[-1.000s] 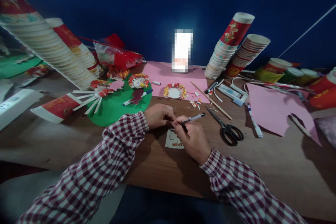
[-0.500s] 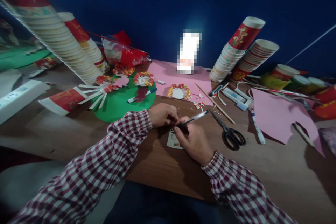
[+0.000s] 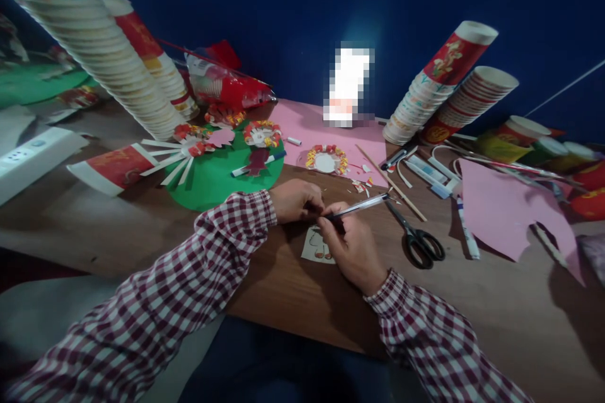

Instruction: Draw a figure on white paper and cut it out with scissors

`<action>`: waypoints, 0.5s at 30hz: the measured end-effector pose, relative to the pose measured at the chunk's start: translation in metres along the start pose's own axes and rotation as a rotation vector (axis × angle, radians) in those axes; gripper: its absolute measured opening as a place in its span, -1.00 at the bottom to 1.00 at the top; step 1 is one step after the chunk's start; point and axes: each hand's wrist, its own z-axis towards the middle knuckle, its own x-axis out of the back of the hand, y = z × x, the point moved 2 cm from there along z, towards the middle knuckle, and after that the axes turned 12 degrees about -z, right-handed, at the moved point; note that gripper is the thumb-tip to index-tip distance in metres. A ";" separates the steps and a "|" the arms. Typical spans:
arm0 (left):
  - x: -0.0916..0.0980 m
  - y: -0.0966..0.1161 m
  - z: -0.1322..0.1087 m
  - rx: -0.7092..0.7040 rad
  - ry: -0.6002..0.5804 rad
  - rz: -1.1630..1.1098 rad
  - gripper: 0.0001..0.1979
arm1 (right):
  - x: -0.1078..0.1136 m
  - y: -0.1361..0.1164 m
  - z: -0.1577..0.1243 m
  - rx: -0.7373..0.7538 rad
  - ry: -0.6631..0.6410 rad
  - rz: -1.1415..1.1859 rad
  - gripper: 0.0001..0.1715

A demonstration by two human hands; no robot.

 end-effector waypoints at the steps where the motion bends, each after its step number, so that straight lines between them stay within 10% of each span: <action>1: 0.000 0.000 0.000 0.004 0.007 -0.010 -0.87 | 0.001 0.000 0.000 -0.020 0.014 0.029 -0.85; 15: -0.002 -0.003 0.000 0.012 0.006 -0.077 -0.82 | 0.009 0.017 0.001 -0.150 0.174 0.376 -0.89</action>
